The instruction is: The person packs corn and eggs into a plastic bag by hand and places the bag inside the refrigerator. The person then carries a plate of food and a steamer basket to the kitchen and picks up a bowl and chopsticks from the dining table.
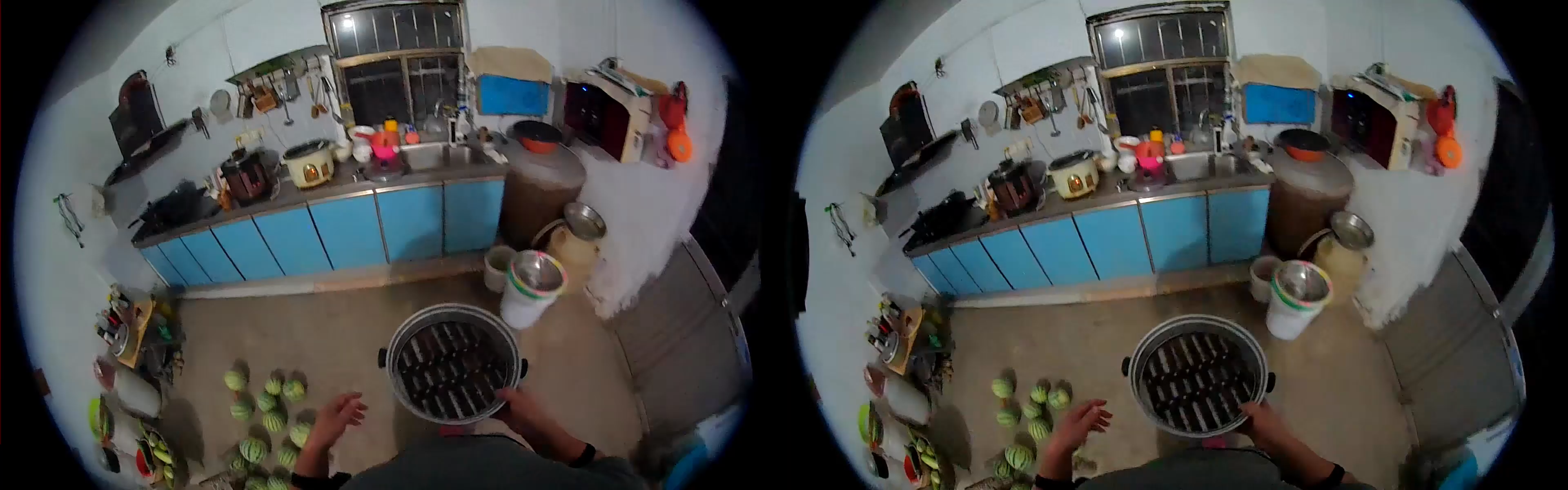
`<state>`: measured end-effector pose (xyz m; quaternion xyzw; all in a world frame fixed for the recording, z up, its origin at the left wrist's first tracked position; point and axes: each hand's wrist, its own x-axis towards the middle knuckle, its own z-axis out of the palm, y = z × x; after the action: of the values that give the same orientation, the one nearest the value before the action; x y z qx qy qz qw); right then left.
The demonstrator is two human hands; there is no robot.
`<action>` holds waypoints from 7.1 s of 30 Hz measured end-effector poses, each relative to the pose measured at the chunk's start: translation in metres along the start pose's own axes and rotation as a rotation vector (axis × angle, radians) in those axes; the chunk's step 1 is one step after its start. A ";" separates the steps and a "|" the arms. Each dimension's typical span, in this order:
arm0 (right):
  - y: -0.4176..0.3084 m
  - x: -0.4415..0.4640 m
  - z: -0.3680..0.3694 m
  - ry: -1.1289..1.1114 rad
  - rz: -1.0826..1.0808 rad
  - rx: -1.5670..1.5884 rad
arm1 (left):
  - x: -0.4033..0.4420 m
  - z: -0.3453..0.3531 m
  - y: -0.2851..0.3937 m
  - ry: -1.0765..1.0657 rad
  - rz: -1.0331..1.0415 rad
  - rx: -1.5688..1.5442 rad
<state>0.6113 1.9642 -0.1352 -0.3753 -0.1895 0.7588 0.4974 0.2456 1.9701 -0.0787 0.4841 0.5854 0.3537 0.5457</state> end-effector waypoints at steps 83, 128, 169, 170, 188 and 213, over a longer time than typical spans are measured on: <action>-0.104 0.313 0.300 1.168 -2.215 -1.118 | 0.454 0.342 0.126 -2.413 0.218 0.279; 0.421 -0.601 0.179 2.021 -1.632 -0.792 | -0.578 0.483 -0.245 -2.894 0.330 0.739; 0.951 -1.587 -0.058 2.504 -1.465 0.492 | -1.688 0.742 -0.527 -2.984 0.465 0.815; 0.967 -1.607 -0.059 2.510 -1.485 0.576 | -1.718 0.738 -0.530 -3.015 0.490 0.802; 1.213 -2.076 -0.111 2.414 -1.510 0.641 | -2.146 0.770 -0.649 -2.740 0.688 0.848; 1.368 -2.530 0.045 3.146 -1.102 -1.675 | -2.732 0.889 -0.978 -2.463 -0.258 0.997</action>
<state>0.3046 -0.8948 -0.0464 0.6634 -0.0243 0.7453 -0.0617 0.7656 -1.0100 -0.3277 0.5735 -0.1786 -0.6155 0.5103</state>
